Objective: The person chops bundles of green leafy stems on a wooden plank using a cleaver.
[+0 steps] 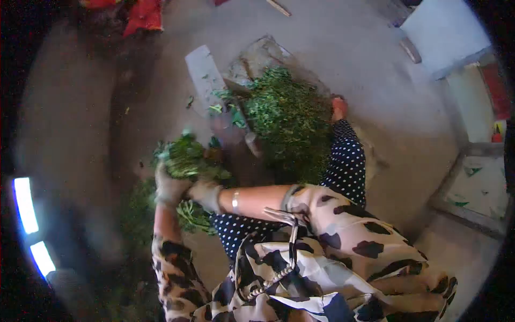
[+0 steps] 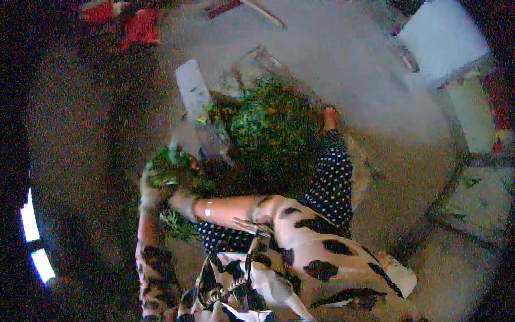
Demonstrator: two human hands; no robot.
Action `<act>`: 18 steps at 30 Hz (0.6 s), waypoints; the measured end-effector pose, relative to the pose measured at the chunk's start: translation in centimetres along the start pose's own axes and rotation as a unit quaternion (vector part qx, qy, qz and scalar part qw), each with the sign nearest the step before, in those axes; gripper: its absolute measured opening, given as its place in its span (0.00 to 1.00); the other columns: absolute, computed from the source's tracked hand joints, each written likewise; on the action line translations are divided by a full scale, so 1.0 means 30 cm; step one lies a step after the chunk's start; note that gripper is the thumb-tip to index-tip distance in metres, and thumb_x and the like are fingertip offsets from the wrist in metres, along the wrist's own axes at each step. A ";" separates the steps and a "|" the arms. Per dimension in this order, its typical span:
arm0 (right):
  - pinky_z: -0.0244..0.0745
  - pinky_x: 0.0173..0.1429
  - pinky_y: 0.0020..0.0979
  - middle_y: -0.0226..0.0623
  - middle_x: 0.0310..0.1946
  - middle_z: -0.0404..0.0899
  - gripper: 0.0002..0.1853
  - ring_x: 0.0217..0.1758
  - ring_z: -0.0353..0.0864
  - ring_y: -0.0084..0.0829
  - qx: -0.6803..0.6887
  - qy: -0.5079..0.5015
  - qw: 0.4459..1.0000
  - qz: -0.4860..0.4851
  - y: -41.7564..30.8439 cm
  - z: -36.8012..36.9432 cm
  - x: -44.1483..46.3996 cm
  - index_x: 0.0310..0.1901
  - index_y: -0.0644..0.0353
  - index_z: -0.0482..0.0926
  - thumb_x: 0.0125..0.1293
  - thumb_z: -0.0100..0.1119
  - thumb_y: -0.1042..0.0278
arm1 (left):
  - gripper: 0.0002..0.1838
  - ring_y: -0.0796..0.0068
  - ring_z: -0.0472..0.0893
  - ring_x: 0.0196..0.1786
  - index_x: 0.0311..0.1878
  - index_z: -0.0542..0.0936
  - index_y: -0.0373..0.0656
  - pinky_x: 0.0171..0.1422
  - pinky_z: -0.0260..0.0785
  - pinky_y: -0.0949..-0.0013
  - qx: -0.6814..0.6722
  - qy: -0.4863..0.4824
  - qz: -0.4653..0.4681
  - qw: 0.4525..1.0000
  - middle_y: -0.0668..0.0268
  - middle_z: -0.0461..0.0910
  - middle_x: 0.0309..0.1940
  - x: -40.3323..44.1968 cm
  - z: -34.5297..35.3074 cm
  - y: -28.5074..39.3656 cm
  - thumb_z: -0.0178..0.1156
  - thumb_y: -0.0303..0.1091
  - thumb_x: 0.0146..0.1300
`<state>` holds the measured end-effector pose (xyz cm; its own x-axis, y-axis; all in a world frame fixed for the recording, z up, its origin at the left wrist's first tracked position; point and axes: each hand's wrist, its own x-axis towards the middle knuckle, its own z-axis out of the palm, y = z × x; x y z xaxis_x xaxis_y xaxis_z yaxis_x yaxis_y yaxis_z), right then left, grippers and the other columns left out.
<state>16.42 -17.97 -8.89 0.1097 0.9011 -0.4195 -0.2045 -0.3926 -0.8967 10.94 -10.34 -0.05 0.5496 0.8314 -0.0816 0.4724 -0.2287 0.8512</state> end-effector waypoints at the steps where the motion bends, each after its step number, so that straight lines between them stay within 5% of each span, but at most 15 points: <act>1: 0.72 0.44 0.35 0.44 0.36 0.78 0.19 0.38 0.77 0.34 -0.011 -0.019 0.991 -0.130 -0.081 0.114 -0.014 0.41 0.62 0.78 0.51 0.59 0.58 | 0.29 0.74 0.76 0.48 0.49 0.74 0.41 0.56 0.69 0.68 0.077 0.078 0.038 0.993 0.64 0.77 0.45 -0.061 -0.130 0.006 0.70 0.25 0.38; 3: 0.71 0.48 0.36 0.49 0.40 0.76 0.17 0.44 0.75 0.38 -0.025 -0.068 0.924 -0.376 -0.178 0.361 -0.034 0.43 0.63 0.76 0.60 0.47 0.59 | 0.26 0.75 0.75 0.49 0.48 0.75 0.41 0.55 0.69 0.68 0.024 0.126 0.009 0.992 0.63 0.77 0.46 -0.229 -0.285 0.210 0.68 0.23 0.41; 4: 0.71 0.48 0.35 0.49 0.42 0.76 0.16 0.45 0.75 0.35 -0.135 0.017 0.939 -0.315 -0.188 0.610 -0.009 0.45 0.62 0.75 0.61 0.46 0.61 | 0.25 0.73 0.76 0.48 0.49 0.74 0.40 0.53 0.70 0.68 0.004 0.373 0.038 0.927 0.61 0.77 0.46 -0.268 -0.405 -0.161 0.67 0.24 0.42; 5: 0.71 0.47 0.35 0.49 0.44 0.75 0.15 0.46 0.74 0.33 -0.239 0.102 0.933 -0.250 -0.182 0.793 -0.021 0.46 0.61 0.74 0.62 0.45 0.63 | 0.25 0.70 0.77 0.47 0.49 0.74 0.39 0.51 0.70 0.68 -0.002 0.595 0.066 0.801 0.59 0.77 0.45 -0.307 -0.521 -0.520 0.65 0.24 0.43; 7: 0.72 0.47 0.34 0.48 0.44 0.75 0.15 0.45 0.75 0.32 -0.215 -0.012 0.941 -0.263 -0.254 0.905 -0.125 0.46 0.61 0.74 0.62 0.45 0.63 | 0.26 0.68 0.76 0.47 0.50 0.73 0.39 0.51 0.70 0.67 0.165 0.496 0.097 0.847 0.58 0.77 0.45 -0.411 -0.502 -0.021 0.66 0.26 0.42; 12: 0.73 0.46 0.31 0.43 0.43 0.76 0.14 0.43 0.76 0.29 -0.082 -0.183 0.938 -0.283 -0.396 0.812 -0.221 0.46 0.60 0.74 0.63 0.46 0.64 | 0.30 0.62 0.76 0.46 0.51 0.71 0.37 0.50 0.70 0.64 0.369 0.385 0.169 0.829 0.56 0.76 0.44 -0.449 -0.515 0.380 0.66 0.30 0.40; 18: 0.74 0.45 0.28 0.37 0.41 0.77 0.12 0.41 0.77 0.26 0.285 -0.249 0.925 0.019 -0.190 0.219 -0.214 0.45 0.59 0.75 0.64 0.47 0.65 | 0.35 0.54 0.75 0.45 0.52 0.69 0.36 0.48 0.69 0.61 0.473 0.248 0.196 0.822 0.52 0.75 0.42 -0.304 -0.323 0.538 0.68 0.35 0.36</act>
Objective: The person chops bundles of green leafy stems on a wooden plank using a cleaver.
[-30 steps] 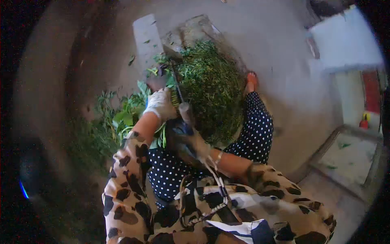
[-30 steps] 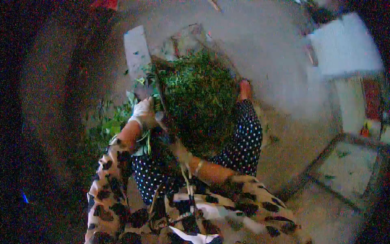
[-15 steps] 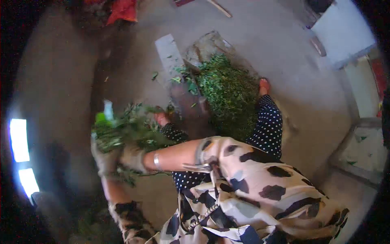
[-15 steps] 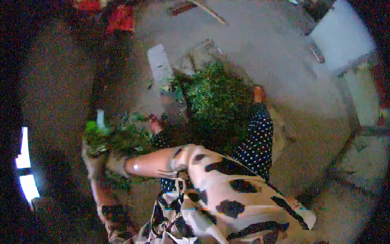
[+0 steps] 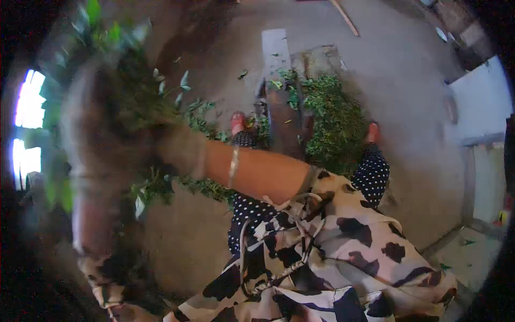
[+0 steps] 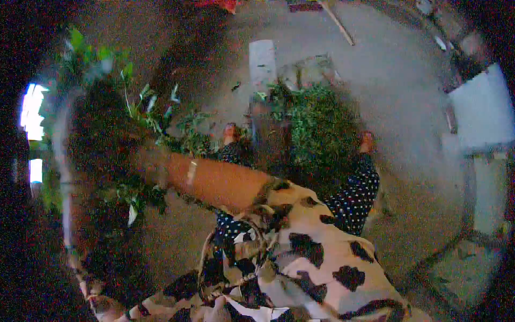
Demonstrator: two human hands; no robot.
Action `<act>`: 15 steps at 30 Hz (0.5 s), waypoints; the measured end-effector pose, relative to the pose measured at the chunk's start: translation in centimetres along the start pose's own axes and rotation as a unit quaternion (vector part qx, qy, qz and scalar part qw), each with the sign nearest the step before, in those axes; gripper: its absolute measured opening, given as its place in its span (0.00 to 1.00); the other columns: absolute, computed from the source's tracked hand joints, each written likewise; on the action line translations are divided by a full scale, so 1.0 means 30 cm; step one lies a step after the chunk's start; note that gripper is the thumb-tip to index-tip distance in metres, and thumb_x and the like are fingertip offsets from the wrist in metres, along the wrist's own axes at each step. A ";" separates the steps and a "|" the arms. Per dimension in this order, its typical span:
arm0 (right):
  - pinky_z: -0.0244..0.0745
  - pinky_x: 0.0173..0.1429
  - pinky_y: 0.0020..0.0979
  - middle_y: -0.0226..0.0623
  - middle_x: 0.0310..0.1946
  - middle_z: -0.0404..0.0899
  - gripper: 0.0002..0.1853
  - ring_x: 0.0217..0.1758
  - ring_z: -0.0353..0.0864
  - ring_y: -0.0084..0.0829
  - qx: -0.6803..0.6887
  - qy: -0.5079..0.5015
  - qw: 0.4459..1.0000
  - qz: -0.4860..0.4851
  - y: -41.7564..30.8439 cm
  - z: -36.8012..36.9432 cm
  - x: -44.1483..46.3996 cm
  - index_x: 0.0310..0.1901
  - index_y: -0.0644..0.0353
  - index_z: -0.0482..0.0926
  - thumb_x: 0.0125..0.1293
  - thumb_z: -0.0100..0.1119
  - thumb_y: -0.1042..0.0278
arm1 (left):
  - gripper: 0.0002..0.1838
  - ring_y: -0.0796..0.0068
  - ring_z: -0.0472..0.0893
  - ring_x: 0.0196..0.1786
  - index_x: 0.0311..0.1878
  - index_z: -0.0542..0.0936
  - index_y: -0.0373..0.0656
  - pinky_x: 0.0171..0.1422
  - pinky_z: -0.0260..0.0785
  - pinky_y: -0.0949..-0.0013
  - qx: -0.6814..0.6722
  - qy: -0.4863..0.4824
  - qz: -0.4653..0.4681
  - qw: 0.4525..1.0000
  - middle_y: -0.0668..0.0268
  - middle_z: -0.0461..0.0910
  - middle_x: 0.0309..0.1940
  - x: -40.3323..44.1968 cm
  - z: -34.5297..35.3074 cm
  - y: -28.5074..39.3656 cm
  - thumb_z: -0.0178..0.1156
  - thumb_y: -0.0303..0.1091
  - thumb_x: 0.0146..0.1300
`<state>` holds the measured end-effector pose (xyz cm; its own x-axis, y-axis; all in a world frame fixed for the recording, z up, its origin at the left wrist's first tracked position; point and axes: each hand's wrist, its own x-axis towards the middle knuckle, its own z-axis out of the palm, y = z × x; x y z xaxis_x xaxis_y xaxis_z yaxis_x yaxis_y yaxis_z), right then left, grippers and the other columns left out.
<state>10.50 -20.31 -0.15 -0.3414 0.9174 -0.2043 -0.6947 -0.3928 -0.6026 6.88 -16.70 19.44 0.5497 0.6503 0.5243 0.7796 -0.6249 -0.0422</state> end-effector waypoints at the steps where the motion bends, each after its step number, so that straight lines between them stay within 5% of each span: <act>1: 0.74 0.45 0.28 0.36 0.41 0.77 0.12 0.40 0.77 0.26 0.053 0.007 0.998 0.032 -0.043 -0.085 -0.023 0.45 0.59 0.75 0.64 0.47 0.65 | 0.35 0.53 0.75 0.45 0.52 0.69 0.35 0.48 0.69 0.60 0.009 -0.040 -0.001 0.999 0.52 0.75 0.42 -0.014 0.055 0.050 0.68 0.36 0.36; 7: 0.75 0.43 0.25 0.30 0.39 0.77 0.10 0.38 0.78 0.23 0.180 0.041 0.981 0.066 -0.084 -0.447 -0.226 0.44 0.57 0.75 0.64 0.47 0.67 | 0.37 0.54 0.73 0.51 0.51 0.68 0.37 0.56 0.65 0.58 -0.023 -0.394 -0.117 0.911 0.52 0.74 0.44 -0.052 0.525 0.316 0.68 0.40 0.35; 12: 0.76 0.40 0.26 0.31 0.36 0.78 0.10 0.36 0.77 0.25 0.277 0.095 0.956 -0.030 0.029 -0.794 -0.195 0.41 0.56 0.76 0.63 0.46 0.65 | 0.32 0.54 0.74 0.52 0.50 0.69 0.37 0.57 0.64 0.58 -0.083 -0.417 -0.011 0.905 0.53 0.74 0.45 0.056 0.784 0.447 0.64 0.40 0.38; 15: 0.75 0.41 0.25 0.31 0.32 0.77 0.13 0.36 0.77 0.24 0.307 0.028 0.946 -0.102 0.028 -0.867 -0.169 0.41 0.57 0.76 0.64 0.44 0.60 | 0.30 0.54 0.73 0.53 0.49 0.70 0.38 0.57 0.65 0.58 -0.110 -0.440 0.025 0.891 0.52 0.74 0.47 0.100 0.941 0.443 0.62 0.38 0.40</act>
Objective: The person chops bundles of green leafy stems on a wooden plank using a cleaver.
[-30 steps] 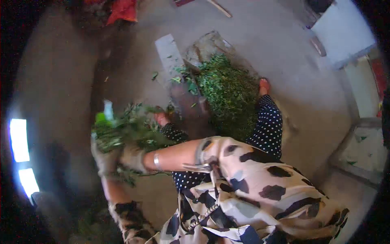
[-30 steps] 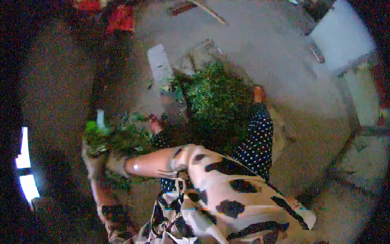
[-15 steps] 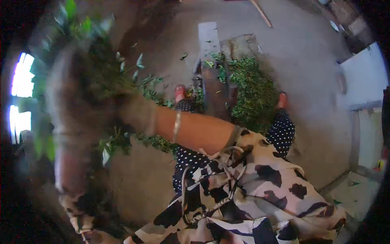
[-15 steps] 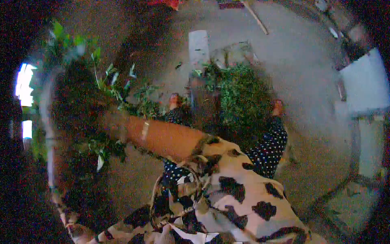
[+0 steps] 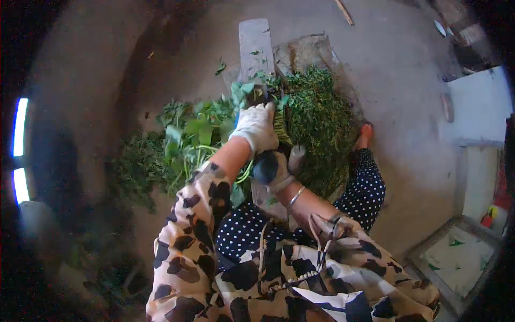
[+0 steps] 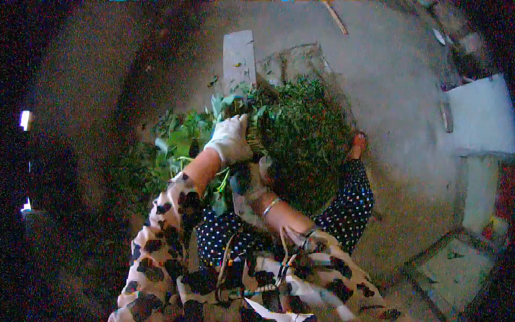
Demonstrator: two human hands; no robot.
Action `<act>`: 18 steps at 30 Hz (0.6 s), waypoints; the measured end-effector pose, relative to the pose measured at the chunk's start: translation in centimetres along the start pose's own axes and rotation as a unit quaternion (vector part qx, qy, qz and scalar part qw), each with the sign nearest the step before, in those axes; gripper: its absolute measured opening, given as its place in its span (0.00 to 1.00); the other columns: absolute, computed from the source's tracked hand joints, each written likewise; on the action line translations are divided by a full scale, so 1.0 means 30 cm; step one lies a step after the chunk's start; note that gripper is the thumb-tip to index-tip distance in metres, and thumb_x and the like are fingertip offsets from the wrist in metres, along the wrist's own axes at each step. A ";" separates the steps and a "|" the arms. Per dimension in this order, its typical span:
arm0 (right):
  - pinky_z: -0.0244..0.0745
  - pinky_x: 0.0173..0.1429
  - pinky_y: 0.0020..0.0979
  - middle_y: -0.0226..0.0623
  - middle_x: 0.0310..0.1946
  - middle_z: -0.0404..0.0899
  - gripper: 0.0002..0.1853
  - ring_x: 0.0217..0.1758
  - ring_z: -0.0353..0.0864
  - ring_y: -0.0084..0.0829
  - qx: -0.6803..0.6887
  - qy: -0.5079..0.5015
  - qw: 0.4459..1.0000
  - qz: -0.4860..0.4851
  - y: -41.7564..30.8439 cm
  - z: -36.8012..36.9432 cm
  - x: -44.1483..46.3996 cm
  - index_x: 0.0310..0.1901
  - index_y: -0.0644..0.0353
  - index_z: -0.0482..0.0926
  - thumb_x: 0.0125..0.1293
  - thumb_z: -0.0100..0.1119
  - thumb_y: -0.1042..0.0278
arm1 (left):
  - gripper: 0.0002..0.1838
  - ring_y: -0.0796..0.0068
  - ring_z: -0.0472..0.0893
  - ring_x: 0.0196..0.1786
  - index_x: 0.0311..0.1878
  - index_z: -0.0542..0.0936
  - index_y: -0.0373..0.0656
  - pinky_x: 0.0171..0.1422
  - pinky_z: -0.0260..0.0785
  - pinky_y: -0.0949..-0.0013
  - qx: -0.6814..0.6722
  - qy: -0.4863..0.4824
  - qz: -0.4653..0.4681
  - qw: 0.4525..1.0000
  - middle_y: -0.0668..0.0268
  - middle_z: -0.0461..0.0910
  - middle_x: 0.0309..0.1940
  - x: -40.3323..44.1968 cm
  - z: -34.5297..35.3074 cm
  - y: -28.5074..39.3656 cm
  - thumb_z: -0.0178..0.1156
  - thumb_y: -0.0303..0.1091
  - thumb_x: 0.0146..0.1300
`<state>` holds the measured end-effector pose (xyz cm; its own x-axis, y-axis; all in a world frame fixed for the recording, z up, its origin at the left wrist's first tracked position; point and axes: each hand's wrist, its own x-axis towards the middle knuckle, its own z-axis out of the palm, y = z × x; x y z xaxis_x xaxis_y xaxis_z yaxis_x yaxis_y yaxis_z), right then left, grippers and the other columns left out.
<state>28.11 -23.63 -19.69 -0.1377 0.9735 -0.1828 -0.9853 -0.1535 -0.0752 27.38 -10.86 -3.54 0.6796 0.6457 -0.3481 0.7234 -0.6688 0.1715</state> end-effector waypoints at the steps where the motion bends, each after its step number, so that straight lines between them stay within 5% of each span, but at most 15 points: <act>1: 0.76 0.40 0.26 0.31 0.30 0.77 0.14 0.34 0.77 0.24 -0.056 0.035 0.997 -0.046 0.002 0.064 -0.011 0.40 0.57 0.76 0.63 0.44 0.58 | 0.33 0.54 0.74 0.51 0.49 0.69 0.38 0.55 0.67 0.58 -0.010 -0.020 0.003 1.000 0.52 0.74 0.46 0.030 0.023 -0.022 0.65 0.41 0.37; 4: 0.76 0.35 0.27 0.28 0.28 0.76 0.15 0.28 0.76 0.24 -0.041 0.144 0.987 -0.057 0.017 -0.044 0.012 0.41 0.57 0.75 0.64 0.43 0.58 | 0.29 0.54 0.73 0.53 0.49 0.70 0.38 0.56 0.65 0.58 -0.046 -0.118 -0.043 0.991 0.52 0.74 0.48 0.034 -0.027 -0.017 0.61 0.38 0.40; 6: 0.75 0.38 0.28 0.29 0.29 0.76 0.19 0.30 0.76 0.26 -0.278 0.120 0.950 -0.071 0.020 0.132 -0.043 0.48 0.59 0.74 0.66 0.41 0.55 | 0.30 0.55 0.74 0.53 0.50 0.70 0.38 0.56 0.65 0.58 -0.054 -0.081 -0.023 0.995 0.52 0.74 0.48 0.035 -0.024 -0.057 0.62 0.38 0.40; 7: 0.75 0.38 0.28 0.29 0.29 0.76 0.19 0.30 0.76 0.26 -0.283 0.122 0.949 -0.061 0.003 0.203 -0.086 0.48 0.59 0.74 0.66 0.41 0.55 | 0.31 0.56 0.73 0.55 0.51 0.70 0.39 0.57 0.63 0.57 -0.048 -0.073 -0.029 0.996 0.53 0.73 0.50 0.047 0.007 -0.057 0.63 0.40 0.40; 9: 0.73 0.48 0.28 0.33 0.37 0.78 0.21 0.39 0.77 0.26 -0.714 0.097 0.693 -0.010 -0.032 0.296 -0.209 0.55 0.61 0.69 0.66 0.46 0.56 | 0.33 0.56 0.71 0.56 0.52 0.69 0.39 0.58 0.61 0.56 -0.029 -0.057 -0.039 0.997 0.53 0.72 0.51 0.027 0.019 -0.035 0.63 0.40 0.40; 11: 0.69 0.56 0.28 0.37 0.46 0.78 0.23 0.48 0.76 0.26 -0.677 0.155 0.719 -0.020 0.004 0.252 -0.329 0.58 0.63 0.68 0.63 0.54 0.64 | 0.35 0.54 0.68 0.59 0.56 0.68 0.39 0.60 0.59 0.54 -0.006 -0.035 -0.038 0.999 0.52 0.69 0.54 -0.006 0.017 -0.017 0.62 0.41 0.42; 13: 0.68 0.59 0.31 0.40 0.50 0.77 0.24 0.51 0.76 0.29 -0.646 0.076 0.752 0.106 -0.148 0.627 -0.325 0.55 0.65 0.70 0.57 0.62 0.69 | 0.35 0.54 0.68 0.59 0.56 0.68 0.38 0.61 0.59 0.54 -0.016 -0.034 -0.030 0.999 0.51 0.69 0.53 0.011 0.029 -0.055 0.62 0.41 0.42; 14: 0.70 0.56 0.29 0.37 0.46 0.79 0.22 0.48 0.78 0.30 -0.554 0.064 0.823 0.110 -0.216 0.683 -0.337 0.55 0.64 0.72 0.58 0.60 0.72 | 0.35 0.54 0.68 0.58 0.56 0.67 0.37 0.61 0.58 0.54 -0.004 -0.032 -0.020 0.999 0.51 0.70 0.53 0.020 0.041 -0.064 0.62 0.40 0.42; 15: 0.71 0.55 0.29 0.40 0.45 0.79 0.19 0.46 0.79 0.28 -0.593 -0.014 0.804 0.038 -0.308 0.735 -0.321 0.53 0.67 0.73 0.58 0.59 0.76 | 0.35 0.53 0.68 0.59 0.56 0.67 0.36 0.62 0.58 0.53 -0.024 -0.018 -0.016 0.999 0.49 0.69 0.53 0.029 0.061 -0.070 0.62 0.39 0.41; 17: 0.72 0.54 0.29 0.39 0.43 0.80 0.15 0.44 0.79 0.29 -0.656 0.028 0.746 -0.113 -0.422 0.817 -0.244 0.48 0.66 0.76 0.58 0.59 0.76 | 0.36 0.52 0.68 0.59 0.56 0.67 0.36 0.62 0.58 0.53 -0.026 -0.031 -0.008 0.999 0.49 0.69 0.53 0.038 0.063 -0.066 0.62 0.39 0.41; 18: 0.61 0.66 0.40 0.46 0.53 0.73 0.25 0.58 0.71 0.41 -0.742 0.056 0.658 -0.111 -0.470 0.807 -0.169 0.53 0.70 0.72 0.56 0.64 0.65 | 0.36 0.52 0.68 0.60 0.56 0.67 0.36 0.62 0.59 0.53 -0.023 -0.045 0.000 0.999 0.49 0.69 0.54 0.038 0.050 -0.060 0.62 0.39 0.41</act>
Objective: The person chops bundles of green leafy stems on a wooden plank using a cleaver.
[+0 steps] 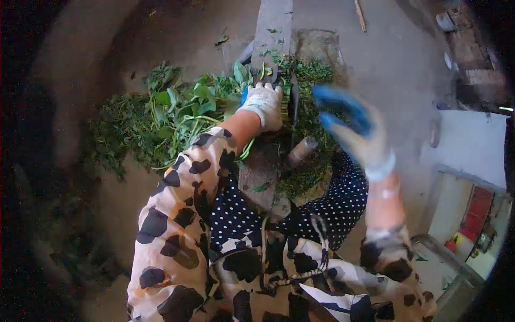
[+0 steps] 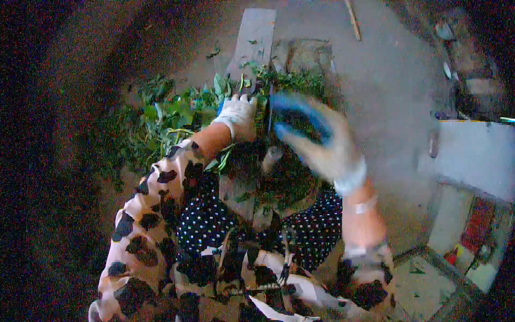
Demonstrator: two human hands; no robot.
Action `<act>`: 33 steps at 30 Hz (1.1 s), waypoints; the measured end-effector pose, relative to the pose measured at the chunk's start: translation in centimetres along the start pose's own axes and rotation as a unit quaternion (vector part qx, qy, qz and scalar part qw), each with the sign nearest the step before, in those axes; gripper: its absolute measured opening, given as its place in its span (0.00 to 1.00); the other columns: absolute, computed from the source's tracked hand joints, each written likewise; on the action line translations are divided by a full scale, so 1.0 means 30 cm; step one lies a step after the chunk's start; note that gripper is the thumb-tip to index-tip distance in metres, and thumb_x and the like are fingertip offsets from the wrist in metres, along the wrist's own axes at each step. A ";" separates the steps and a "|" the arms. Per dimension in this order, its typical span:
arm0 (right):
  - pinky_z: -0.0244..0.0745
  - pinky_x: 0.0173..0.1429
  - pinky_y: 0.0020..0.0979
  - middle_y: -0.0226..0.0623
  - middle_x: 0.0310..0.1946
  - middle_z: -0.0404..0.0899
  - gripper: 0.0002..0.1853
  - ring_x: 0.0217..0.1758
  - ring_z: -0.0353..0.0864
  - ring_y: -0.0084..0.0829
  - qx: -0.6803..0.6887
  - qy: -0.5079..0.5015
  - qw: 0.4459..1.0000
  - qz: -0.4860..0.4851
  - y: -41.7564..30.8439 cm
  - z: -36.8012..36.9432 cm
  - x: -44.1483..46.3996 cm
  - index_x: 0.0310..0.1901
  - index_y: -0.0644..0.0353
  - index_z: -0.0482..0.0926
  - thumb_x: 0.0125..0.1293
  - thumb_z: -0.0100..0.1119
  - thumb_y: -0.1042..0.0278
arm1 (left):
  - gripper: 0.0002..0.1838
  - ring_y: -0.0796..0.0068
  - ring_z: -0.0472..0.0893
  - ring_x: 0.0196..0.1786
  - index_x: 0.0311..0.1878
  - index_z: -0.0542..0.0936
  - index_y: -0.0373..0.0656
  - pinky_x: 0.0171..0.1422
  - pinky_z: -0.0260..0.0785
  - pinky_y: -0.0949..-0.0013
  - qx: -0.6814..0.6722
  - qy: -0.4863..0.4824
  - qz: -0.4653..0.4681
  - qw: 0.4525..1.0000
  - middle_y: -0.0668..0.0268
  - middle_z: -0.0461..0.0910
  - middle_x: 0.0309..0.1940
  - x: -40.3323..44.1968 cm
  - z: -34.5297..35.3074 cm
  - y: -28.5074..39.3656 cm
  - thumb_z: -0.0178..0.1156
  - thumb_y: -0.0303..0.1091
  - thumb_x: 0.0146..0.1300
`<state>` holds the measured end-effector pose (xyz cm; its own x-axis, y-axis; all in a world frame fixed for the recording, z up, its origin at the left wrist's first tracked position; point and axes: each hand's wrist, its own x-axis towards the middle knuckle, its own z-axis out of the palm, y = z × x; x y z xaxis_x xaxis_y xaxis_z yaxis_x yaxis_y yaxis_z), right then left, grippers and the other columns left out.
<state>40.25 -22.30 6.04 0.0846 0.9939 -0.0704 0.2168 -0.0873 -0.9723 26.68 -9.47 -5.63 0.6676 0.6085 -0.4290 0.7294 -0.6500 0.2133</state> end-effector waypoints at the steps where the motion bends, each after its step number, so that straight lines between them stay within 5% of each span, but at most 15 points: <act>1: 0.52 0.70 0.42 0.49 0.61 0.64 0.37 0.66 0.60 0.45 -0.294 -0.080 0.945 -0.116 0.032 -0.022 0.098 0.59 0.69 0.65 0.52 0.66 0.55 | 0.36 0.51 0.67 0.60 0.56 0.66 0.35 0.63 0.59 0.55 0.002 -0.028 0.003 1.000 0.48 0.69 0.54 0.002 -0.017 -0.001 0.62 0.39 0.41; 2: 0.44 0.73 0.43 0.53 0.65 0.55 0.46 0.71 0.48 0.49 -0.477 -0.139 0.866 -0.057 0.107 0.009 0.164 0.62 0.69 0.59 0.48 0.67 0.47 | 0.36 0.51 0.67 0.60 0.56 0.66 0.35 0.63 0.59 0.55 0.004 -0.023 0.003 1.000 0.48 0.69 0.54 0.007 -0.014 -0.007 0.62 0.39 0.41; 4: 0.36 0.73 0.49 0.56 0.67 0.48 0.55 0.72 0.41 0.54 -0.622 -0.321 0.714 0.019 0.163 0.103 0.271 0.65 0.71 0.53 0.43 0.65 0.40 | 0.37 0.51 0.67 0.60 0.56 0.66 0.35 0.63 0.59 0.56 -0.030 0.002 0.008 0.999 0.48 0.68 0.54 0.019 0.005 -0.022 0.63 0.39 0.40; 6: 0.32 0.71 0.57 0.55 0.68 0.47 0.52 0.73 0.41 0.52 -0.720 -0.299 0.624 0.057 0.192 0.207 0.281 0.65 0.72 0.51 0.46 0.61 0.42 | 0.39 0.50 0.66 0.61 0.56 0.65 0.34 0.63 0.59 0.56 -0.044 0.016 0.005 0.999 0.47 0.67 0.55 -0.003 -0.002 -0.017 0.65 0.41 0.38; 8: 0.30 0.70 0.61 0.54 0.68 0.47 0.50 0.73 0.40 0.52 -0.731 -0.343 0.585 0.082 0.237 0.240 0.309 0.65 0.71 0.52 0.47 0.60 0.44 | 0.40 0.49 0.65 0.61 0.57 0.64 0.34 0.63 0.59 0.55 -0.044 0.094 0.014 0.995 0.45 0.66 0.55 -0.019 0.011 -0.016 0.65 0.41 0.38; 12: 0.29 0.67 0.67 0.56 0.68 0.48 0.45 0.73 0.38 0.53 -0.763 -0.352 0.539 0.060 0.229 0.223 0.312 0.65 0.72 0.55 0.50 0.55 0.48 | 0.61 0.44 0.53 0.68 0.66 0.52 0.30 0.70 0.48 0.50 -0.053 0.067 0.077 0.993 0.39 0.52 0.65 -0.037 0.010 -0.064 0.71 0.54 0.31; 13: 0.31 0.68 0.66 0.56 0.67 0.49 0.45 0.73 0.40 0.54 -0.775 -0.398 0.484 0.081 0.225 0.242 0.325 0.63 0.71 0.58 0.49 0.57 0.47 | 0.69 0.43 0.47 0.71 0.68 0.47 0.29 0.72 0.42 0.49 0.007 0.041 0.085 0.996 0.39 0.46 0.67 -0.063 -0.036 -0.081 0.72 0.60 0.27; 14: 0.31 0.68 0.66 0.56 0.67 0.49 0.45 0.73 0.40 0.54 -0.774 -0.401 0.484 0.078 0.223 0.245 0.310 0.63 0.71 0.58 0.49 0.57 0.47 | 0.69 0.44 0.46 0.71 0.68 0.47 0.29 0.73 0.41 0.50 0.047 0.041 0.068 0.996 0.39 0.46 0.67 -0.083 -0.040 -0.107 0.71 0.61 0.28; 16: 0.32 0.67 0.66 0.57 0.66 0.51 0.46 0.72 0.42 0.56 -0.722 -0.334 0.604 0.055 0.207 0.219 0.305 0.62 0.71 0.60 0.48 0.60 0.43 | 0.63 0.44 0.52 0.69 0.66 0.50 0.28 0.71 0.46 0.50 0.046 -0.007 0.058 0.997 0.39 0.52 0.65 -0.088 0.001 -0.155 0.70 0.57 0.32; 18: 0.35 0.69 0.62 0.58 0.66 0.52 0.48 0.71 0.46 0.56 -0.710 -0.318 0.627 0.038 0.184 0.204 0.310 0.61 0.71 0.61 0.46 0.62 0.41 | 0.58 0.46 0.58 0.66 0.65 0.53 0.29 0.68 0.51 0.51 0.047 0.003 0.028 0.998 0.40 0.57 0.62 -0.100 0.018 -0.128 0.69 0.53 0.34; 21: 0.48 0.69 0.52 0.54 0.65 0.55 0.50 0.68 0.56 0.51 -0.603 -0.301 0.739 -0.003 0.130 0.182 0.344 0.63 0.68 0.57 0.42 0.68 0.46 | 0.48 0.49 0.66 0.59 0.62 0.59 0.29 0.62 0.59 0.53 0.040 0.017 -0.023 0.999 0.45 0.66 0.55 -0.120 0.061 -0.092 0.67 0.45 0.38; 24: 0.52 0.68 0.51 0.52 0.63 0.58 0.50 0.66 0.60 0.48 -0.636 -0.367 0.677 -0.047 0.232 0.247 0.361 0.63 0.65 0.57 0.40 0.70 0.50 | 0.45 0.50 0.68 0.58 0.62 0.58 0.29 0.61 0.61 0.54 0.028 0.026 -0.075 0.996 0.46 0.68 0.54 -0.157 0.095 -0.061 0.64 0.44 0.42; 26: 0.52 0.68 0.50 0.49 0.55 0.69 0.43 0.61 0.67 0.43 -0.658 -0.271 0.677 -0.190 0.246 0.229 0.309 0.57 0.65 0.64 0.39 0.70 0.54 | 0.51 0.47 0.63 0.62 0.64 0.54 0.29 0.65 0.56 0.51 0.035 0.047 -0.063 0.996 0.43 0.62 0.59 -0.212 0.100 -0.033 0.65 0.50 0.42; 28: 0.55 0.65 0.49 0.46 0.49 0.74 0.38 0.56 0.72 0.44 -0.652 -0.374 0.654 -0.085 0.238 0.233 0.320 0.52 0.64 0.68 0.39 0.70 0.54 | 0.58 0.44 0.58 0.65 0.66 0.51 0.30 0.67 0.51 0.47 0.011 0.023 -0.060 0.998 0.43 0.57 0.62 -0.252 0.115 -0.021 0.68 0.56 0.38; 33: 0.60 0.62 0.48 0.45 0.43 0.78 0.34 0.50 0.76 0.44 -0.620 -0.329 0.707 -0.083 0.266 0.223 0.321 0.48 0.65 0.73 0.40 0.70 0.52 | 0.58 0.53 0.65 0.59 0.64 0.56 0.32 0.62 0.57 0.53 0.094 0.036 0.029 0.994 0.51 0.65 0.56 -0.148 0.115 -0.104 0.71 0.55 0.32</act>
<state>36.28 -12.98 -3.90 -0.4245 0.7777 -0.4637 0.8916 0.4482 -0.0645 20.93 -11.72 -7.42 0.7212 0.5951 -0.3546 0.6537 -0.7540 0.0642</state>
